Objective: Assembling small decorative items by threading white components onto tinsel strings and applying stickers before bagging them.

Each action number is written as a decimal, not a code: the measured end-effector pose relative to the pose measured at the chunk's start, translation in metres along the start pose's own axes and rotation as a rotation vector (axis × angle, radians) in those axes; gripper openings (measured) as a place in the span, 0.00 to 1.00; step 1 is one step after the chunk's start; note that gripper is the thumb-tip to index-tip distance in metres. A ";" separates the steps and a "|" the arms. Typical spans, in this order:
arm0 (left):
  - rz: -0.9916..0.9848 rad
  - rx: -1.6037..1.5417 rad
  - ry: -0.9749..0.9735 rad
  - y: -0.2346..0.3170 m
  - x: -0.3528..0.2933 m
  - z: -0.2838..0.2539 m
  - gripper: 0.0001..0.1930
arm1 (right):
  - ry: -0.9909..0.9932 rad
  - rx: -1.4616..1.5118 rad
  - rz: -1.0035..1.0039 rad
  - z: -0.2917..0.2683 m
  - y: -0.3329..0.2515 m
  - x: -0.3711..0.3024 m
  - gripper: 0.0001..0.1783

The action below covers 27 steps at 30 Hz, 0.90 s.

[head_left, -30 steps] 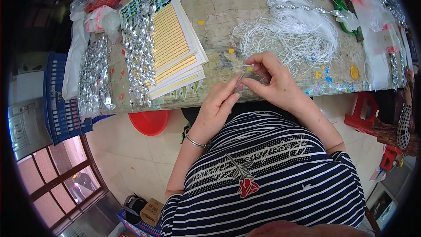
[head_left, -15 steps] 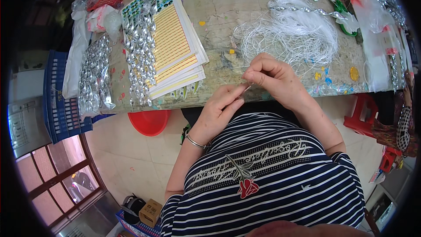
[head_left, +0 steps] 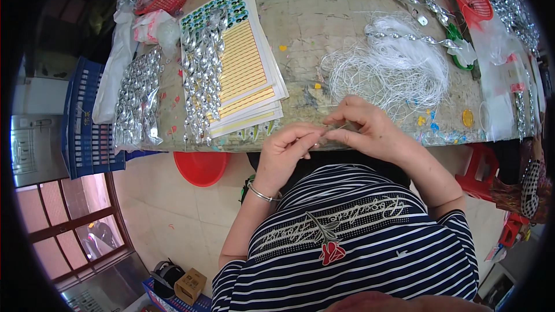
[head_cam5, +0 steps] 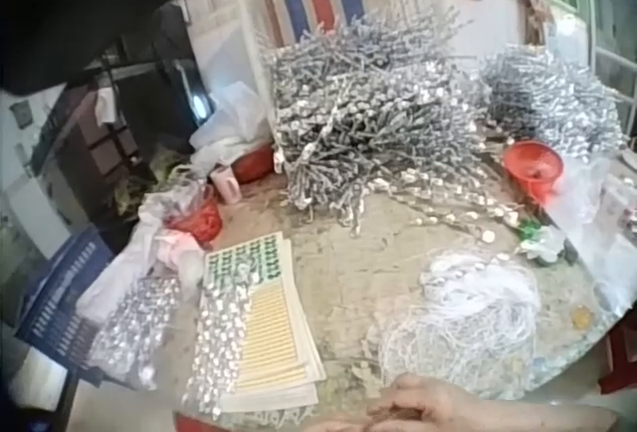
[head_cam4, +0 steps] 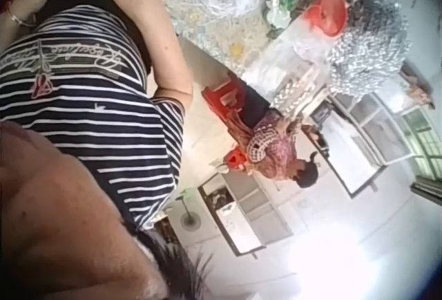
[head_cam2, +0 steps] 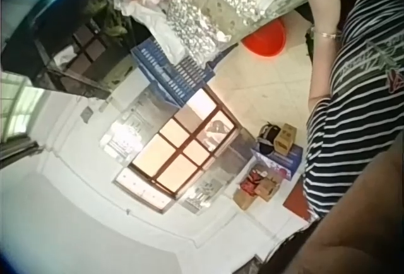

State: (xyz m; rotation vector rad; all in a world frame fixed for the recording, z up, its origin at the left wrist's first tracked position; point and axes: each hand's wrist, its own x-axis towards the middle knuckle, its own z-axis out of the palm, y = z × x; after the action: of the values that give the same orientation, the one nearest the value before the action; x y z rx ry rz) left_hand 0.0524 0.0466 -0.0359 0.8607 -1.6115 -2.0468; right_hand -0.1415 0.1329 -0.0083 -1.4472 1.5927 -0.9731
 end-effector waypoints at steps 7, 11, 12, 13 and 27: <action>-0.013 0.100 0.047 -0.011 -0.008 -0.027 0.07 | 0.147 -0.226 -0.124 -0.045 0.025 -0.016 0.04; 0.080 0.160 0.030 -0.006 0.000 -0.013 0.07 | 0.232 -0.043 -0.026 -0.041 0.010 -0.018 0.03; 0.086 0.142 0.034 0.000 0.004 -0.004 0.07 | 0.236 0.003 -0.053 -0.034 0.005 -0.016 0.03; 0.094 0.126 0.042 0.007 0.007 0.004 0.07 | 0.194 0.010 -0.097 -0.028 0.003 -0.013 0.03; 0.026 0.008 0.014 0.003 0.004 0.006 0.07 | 0.296 0.090 -0.080 -0.025 0.014 -0.005 0.04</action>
State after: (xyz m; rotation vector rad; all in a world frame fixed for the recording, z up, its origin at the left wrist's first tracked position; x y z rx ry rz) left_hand 0.0452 0.0482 -0.0329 0.8504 -1.6165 -2.0136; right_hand -0.1699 0.1396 -0.0102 -1.3611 1.6839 -1.3394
